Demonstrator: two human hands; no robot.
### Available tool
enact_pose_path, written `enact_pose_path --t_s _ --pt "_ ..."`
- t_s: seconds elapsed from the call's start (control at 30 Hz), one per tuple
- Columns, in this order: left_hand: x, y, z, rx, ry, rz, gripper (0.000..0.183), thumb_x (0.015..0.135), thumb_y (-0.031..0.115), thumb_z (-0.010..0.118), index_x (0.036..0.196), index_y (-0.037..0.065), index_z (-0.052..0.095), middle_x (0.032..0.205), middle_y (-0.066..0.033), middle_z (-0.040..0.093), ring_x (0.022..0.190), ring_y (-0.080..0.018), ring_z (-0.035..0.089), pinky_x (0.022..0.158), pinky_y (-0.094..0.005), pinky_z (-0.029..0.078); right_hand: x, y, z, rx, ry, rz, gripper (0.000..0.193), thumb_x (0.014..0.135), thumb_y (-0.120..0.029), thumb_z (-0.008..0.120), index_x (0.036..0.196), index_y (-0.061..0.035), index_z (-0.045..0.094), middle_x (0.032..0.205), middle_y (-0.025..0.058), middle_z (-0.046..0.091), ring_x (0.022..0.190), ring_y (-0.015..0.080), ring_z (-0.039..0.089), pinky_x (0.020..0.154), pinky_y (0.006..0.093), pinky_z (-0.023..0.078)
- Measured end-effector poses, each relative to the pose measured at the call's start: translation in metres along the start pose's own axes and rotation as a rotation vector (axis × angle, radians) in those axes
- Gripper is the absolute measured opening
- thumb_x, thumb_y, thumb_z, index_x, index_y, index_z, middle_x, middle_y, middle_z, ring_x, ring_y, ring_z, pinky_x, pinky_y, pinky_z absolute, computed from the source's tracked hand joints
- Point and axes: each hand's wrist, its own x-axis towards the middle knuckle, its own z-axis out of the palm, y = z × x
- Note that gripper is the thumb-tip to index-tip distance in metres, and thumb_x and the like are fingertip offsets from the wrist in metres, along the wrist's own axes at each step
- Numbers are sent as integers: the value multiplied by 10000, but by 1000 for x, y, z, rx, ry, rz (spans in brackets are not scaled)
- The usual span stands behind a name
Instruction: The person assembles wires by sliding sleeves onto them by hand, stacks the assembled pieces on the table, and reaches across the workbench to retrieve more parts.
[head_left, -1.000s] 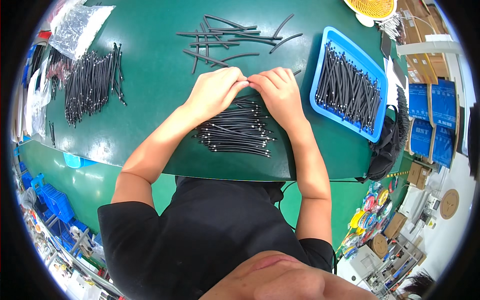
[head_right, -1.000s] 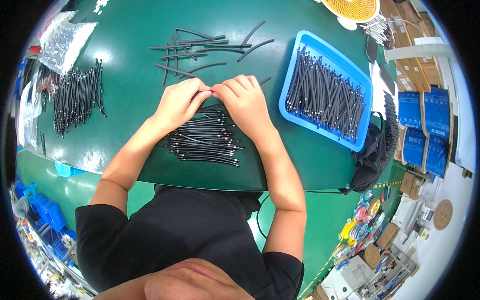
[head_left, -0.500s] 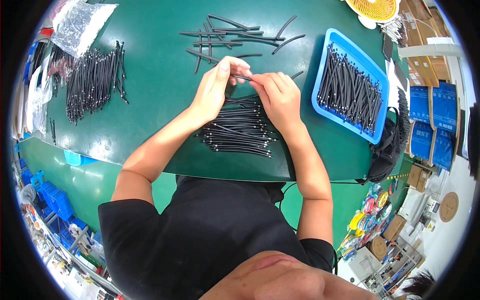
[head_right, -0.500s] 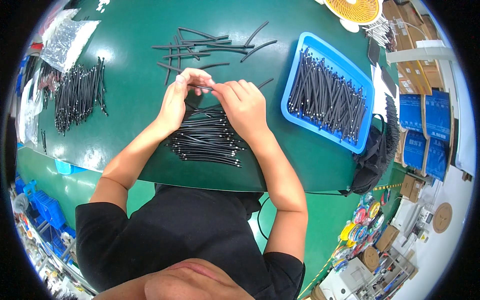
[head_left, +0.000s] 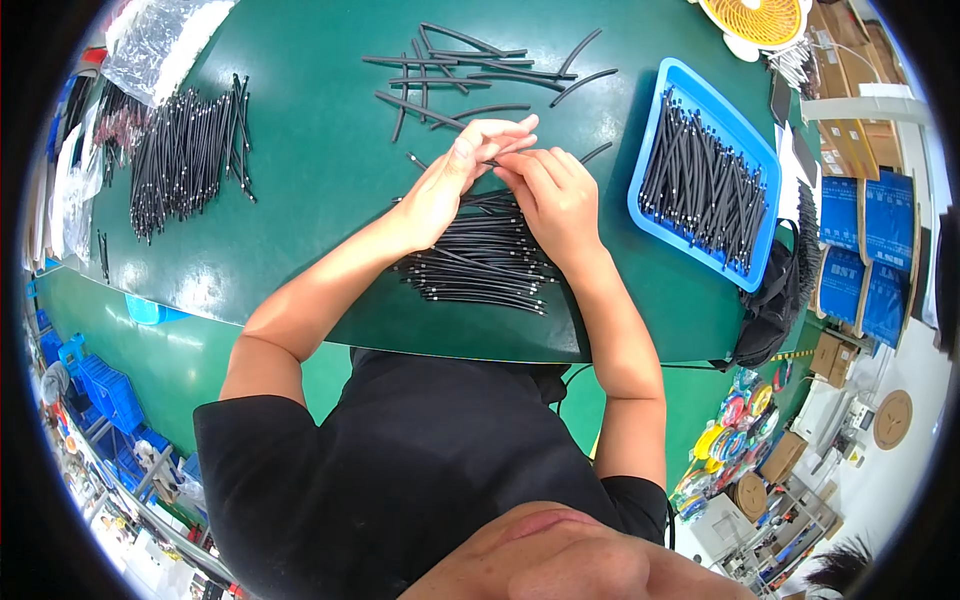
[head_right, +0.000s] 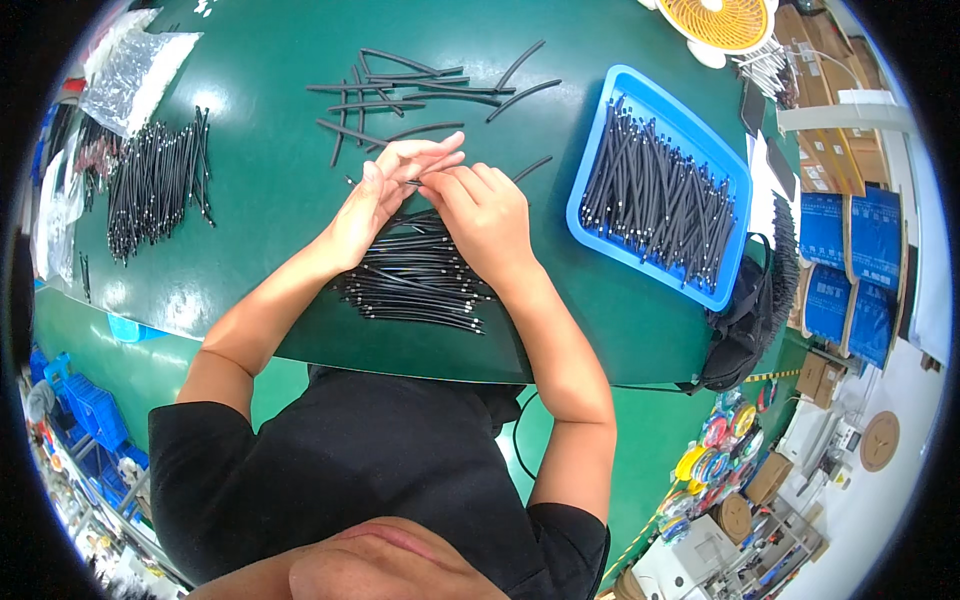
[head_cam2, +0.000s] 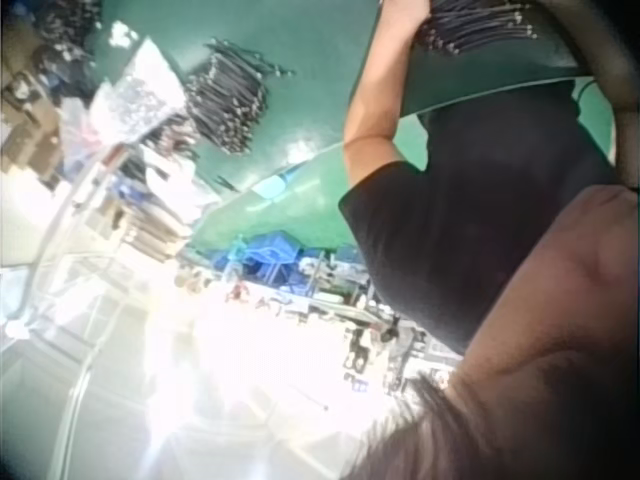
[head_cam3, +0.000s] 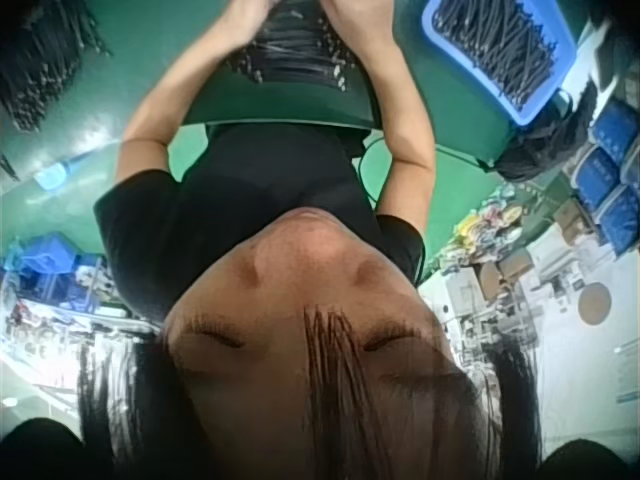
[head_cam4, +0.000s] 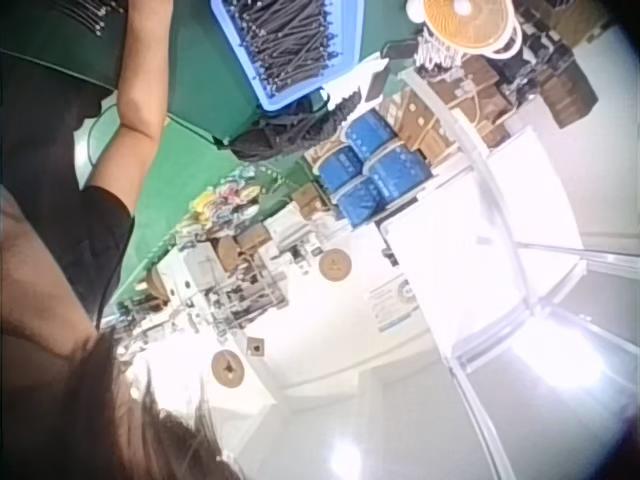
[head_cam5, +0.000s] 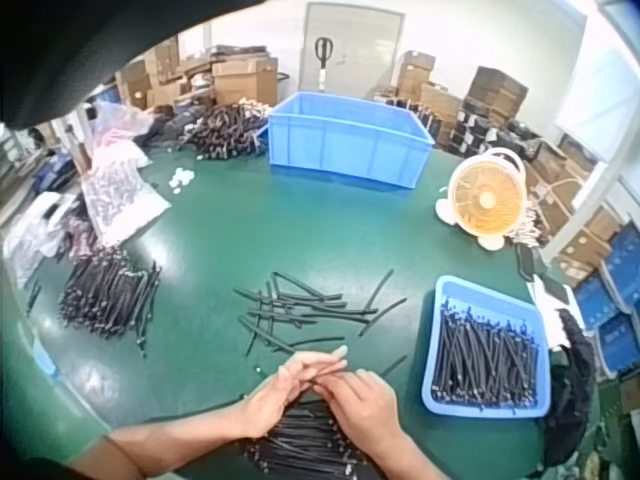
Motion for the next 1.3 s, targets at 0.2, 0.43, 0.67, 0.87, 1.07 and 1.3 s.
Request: enact_pose_path --t_s 0.2,0.43,0.67,0.87,1.07,1.3 --pt "-1 0 -2 40 -66 -15 953 1055 790 108 1613 63 366 1754 -188 292 1617 -328 301 1319 -498 220 0 -3 -2 37 -21 39 205 824 -78 853 975 -75 715 909 37 744 764 252 672 671 382 511" --pt "0 -5 -3 35 -90 20 951 1066 763 79 1670 54 275 1785 -196 180 1657 -337 174 1350 -502 120 1 -4 -2 49 -25 65 201 823 -81 860 968 -65 722 888 45 735 753 254 668 665 385 519" --pt "-1 -4 -3 -19 -83 1 934 1071 757 89 1684 68 236 1793 -194 143 1667 -334 137 1352 -498 94 -1 -4 1 42 -4 49 202 817 -99 854 947 -74 700 856 45 701 761 249 661 675 391 521" --pt "-1 -4 -2 -12 -80 5 935 1070 761 100 1686 69 231 1796 -190 132 1666 -342 139 1346 -505 98 -2 -4 1 57 -10 69 197 824 -80 862 960 -58 722 886 49 740 761 255 680 672 386 530" --pt "0 -8 -4 31 -76 51 921 1080 749 123 1683 62 231 1797 -189 134 1656 -346 183 1330 -500 154 0 -7 -2 44 -13 73 192 824 -80 862 967 -69 734 885 47 745 770 251 688 677 385 530" --pt "2 19 -16 713 100 75 481 1067 369 639 1446 81 576 1495 -148 528 1318 -271 531 1084 -453 454 15 35 -65 -550 455 224 133 925 -59 793 1049 -90 756 951 67 768 788 272 701 703 403 536"
